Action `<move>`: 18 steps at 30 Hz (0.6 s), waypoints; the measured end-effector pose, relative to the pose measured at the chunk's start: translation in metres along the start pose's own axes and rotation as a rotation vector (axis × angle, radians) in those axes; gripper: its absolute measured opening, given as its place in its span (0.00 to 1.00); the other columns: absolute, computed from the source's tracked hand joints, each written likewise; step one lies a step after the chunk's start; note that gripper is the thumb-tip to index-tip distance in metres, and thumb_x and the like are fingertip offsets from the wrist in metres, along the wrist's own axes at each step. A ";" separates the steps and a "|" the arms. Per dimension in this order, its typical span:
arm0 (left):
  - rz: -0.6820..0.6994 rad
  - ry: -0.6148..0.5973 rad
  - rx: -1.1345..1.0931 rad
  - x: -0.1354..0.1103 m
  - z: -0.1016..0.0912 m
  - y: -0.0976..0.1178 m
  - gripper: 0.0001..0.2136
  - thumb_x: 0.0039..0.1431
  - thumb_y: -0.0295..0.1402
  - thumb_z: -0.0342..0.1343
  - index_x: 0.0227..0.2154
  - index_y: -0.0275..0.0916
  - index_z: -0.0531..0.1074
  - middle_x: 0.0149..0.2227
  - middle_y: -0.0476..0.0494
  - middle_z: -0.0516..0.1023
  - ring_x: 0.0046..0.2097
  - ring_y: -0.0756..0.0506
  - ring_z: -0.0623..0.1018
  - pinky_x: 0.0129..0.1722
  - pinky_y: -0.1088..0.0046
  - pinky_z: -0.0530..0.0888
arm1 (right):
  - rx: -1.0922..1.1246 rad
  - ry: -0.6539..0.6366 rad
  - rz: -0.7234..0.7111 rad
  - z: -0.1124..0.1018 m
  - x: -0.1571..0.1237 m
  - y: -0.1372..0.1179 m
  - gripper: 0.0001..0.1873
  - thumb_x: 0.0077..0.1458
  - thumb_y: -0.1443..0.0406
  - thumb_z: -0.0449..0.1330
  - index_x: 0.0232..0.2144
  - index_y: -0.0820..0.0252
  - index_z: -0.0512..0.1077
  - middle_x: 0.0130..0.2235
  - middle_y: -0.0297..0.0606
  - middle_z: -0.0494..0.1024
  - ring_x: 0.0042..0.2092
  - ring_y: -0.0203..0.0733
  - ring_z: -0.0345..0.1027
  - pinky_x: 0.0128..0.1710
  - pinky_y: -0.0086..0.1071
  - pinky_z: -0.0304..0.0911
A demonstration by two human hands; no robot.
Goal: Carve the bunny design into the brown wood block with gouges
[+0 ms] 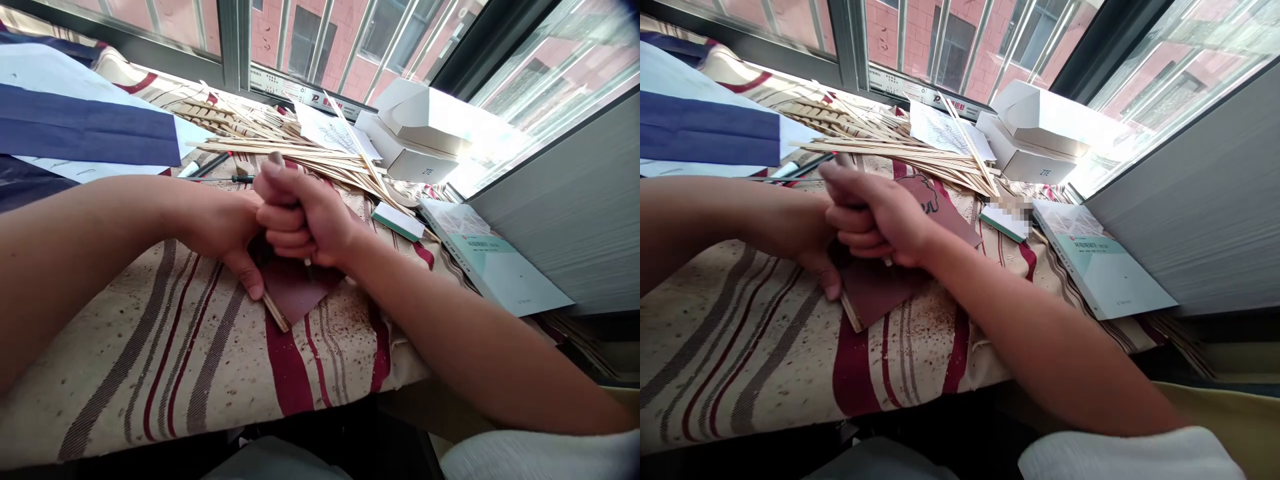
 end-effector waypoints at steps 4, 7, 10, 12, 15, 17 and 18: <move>0.026 -0.007 0.060 0.003 0.000 0.009 0.37 0.43 0.55 0.73 0.54 0.36 0.80 0.58 0.42 0.82 0.69 0.34 0.69 0.74 0.60 0.66 | 0.048 -0.012 -0.203 0.012 -0.011 -0.017 0.30 0.74 0.54 0.59 0.23 0.55 0.52 0.19 0.20 0.43 0.19 0.26 0.30 0.13 0.18 0.38; -0.013 0.035 0.140 0.005 -0.004 0.005 0.55 0.37 0.61 0.75 0.68 0.37 0.71 0.72 0.34 0.68 0.76 0.29 0.61 0.77 0.56 0.62 | 0.040 0.026 -0.328 -0.002 -0.016 -0.034 0.30 0.73 0.55 0.61 0.22 0.55 0.53 0.19 0.20 0.44 0.19 0.25 0.32 0.13 0.18 0.39; -0.026 0.052 0.179 0.004 -0.004 0.000 0.62 0.36 0.66 0.73 0.72 0.36 0.65 0.76 0.30 0.61 0.77 0.28 0.59 0.78 0.55 0.60 | -0.051 0.098 -0.440 -0.016 -0.019 -0.046 0.33 0.72 0.50 0.63 0.21 0.55 0.54 0.18 0.19 0.46 0.18 0.25 0.34 0.14 0.19 0.39; 0.023 0.065 0.198 0.003 -0.005 0.004 0.60 0.40 0.64 0.74 0.72 0.34 0.65 0.76 0.29 0.62 0.76 0.30 0.61 0.79 0.53 0.58 | -0.096 0.106 -0.463 -0.017 -0.018 -0.047 0.34 0.69 0.48 0.66 0.21 0.55 0.54 0.18 0.19 0.47 0.18 0.25 0.34 0.13 0.20 0.39; 0.068 0.067 0.179 -0.001 -0.005 0.010 0.56 0.44 0.58 0.75 0.72 0.32 0.65 0.75 0.28 0.63 0.76 0.32 0.60 0.79 0.48 0.55 | -0.127 0.100 -0.440 -0.012 -0.015 -0.043 0.34 0.68 0.47 0.67 0.21 0.55 0.56 0.17 0.19 0.48 0.18 0.24 0.35 0.14 0.20 0.40; 0.063 0.058 0.152 -0.002 -0.006 0.011 0.55 0.44 0.57 0.76 0.71 0.32 0.66 0.75 0.28 0.63 0.76 0.32 0.59 0.79 0.48 0.55 | -0.131 0.116 -0.422 -0.011 -0.015 -0.042 0.34 0.68 0.48 0.67 0.20 0.55 0.56 0.17 0.19 0.48 0.18 0.24 0.36 0.14 0.20 0.41; 0.058 0.054 0.143 -0.002 -0.006 0.010 0.55 0.44 0.57 0.77 0.71 0.32 0.67 0.75 0.28 0.63 0.76 0.32 0.60 0.79 0.49 0.56 | -0.131 0.126 -0.414 -0.011 -0.015 -0.042 0.34 0.69 0.48 0.66 0.20 0.55 0.56 0.17 0.19 0.49 0.18 0.24 0.37 0.15 0.20 0.42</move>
Point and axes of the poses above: each hand's wrist, its own x-axis towards the middle knuckle, its own z-axis out of the palm, y = z × x, the point moved 9 cm from there along x, towards the middle knuckle
